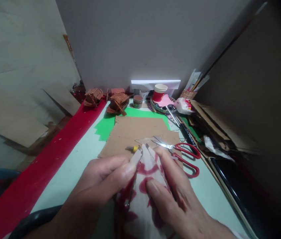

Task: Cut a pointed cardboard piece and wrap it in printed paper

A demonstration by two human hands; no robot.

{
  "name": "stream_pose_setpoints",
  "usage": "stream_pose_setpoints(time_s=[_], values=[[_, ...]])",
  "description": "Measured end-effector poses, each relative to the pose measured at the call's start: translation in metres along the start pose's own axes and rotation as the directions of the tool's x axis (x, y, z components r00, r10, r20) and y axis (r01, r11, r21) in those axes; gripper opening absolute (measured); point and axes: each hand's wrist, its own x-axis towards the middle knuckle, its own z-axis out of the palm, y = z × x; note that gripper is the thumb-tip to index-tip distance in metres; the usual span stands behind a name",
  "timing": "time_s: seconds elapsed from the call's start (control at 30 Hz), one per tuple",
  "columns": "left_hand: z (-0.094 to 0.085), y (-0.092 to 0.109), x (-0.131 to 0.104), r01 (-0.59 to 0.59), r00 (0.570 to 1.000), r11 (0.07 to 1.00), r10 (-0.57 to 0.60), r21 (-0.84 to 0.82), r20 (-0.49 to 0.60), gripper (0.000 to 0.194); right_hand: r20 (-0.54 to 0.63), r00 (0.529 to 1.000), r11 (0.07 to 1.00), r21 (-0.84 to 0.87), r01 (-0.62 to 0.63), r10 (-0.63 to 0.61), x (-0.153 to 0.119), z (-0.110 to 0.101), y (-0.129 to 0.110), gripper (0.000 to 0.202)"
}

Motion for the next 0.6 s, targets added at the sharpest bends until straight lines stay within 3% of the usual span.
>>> stream_pose_setpoints(time_s=[0.1,0.17,0.3,0.37,0.47,0.6], values=[[-0.001,0.001,0.0,-0.015,1.0,0.999,0.014,0.046,0.005,0.041,0.039,0.993,0.992,-0.038,0.116,-0.115,0.0,-0.001,0.01,0.069],[0.001,0.002,0.0,-0.023,1.0,0.999,0.023,0.041,-0.001,0.041,0.003,0.99,0.99,-0.034,0.14,-0.14,0.0,0.0,0.012,0.064],[0.011,0.003,-0.001,0.065,0.991,0.997,-0.069,-0.037,-0.113,0.036,-0.019,0.979,0.978,0.031,0.204,-0.204,0.003,0.006,0.009,0.043],[0.015,0.004,-0.002,0.054,0.986,0.996,-0.064,-0.068,-0.157,0.035,-0.011,0.973,0.971,0.064,0.229,-0.228,0.005,0.009,0.007,0.032],[0.017,0.002,-0.003,-0.01,0.984,0.997,-0.004,-0.078,-0.176,0.037,-0.007,0.98,0.968,0.156,0.199,-0.2,0.008,0.01,0.002,0.024],[0.016,0.0,-0.006,0.017,0.988,0.99,-0.039,-0.137,-0.152,0.04,0.088,0.994,0.944,0.328,0.033,-0.065,0.004,0.006,-0.007,0.025]])
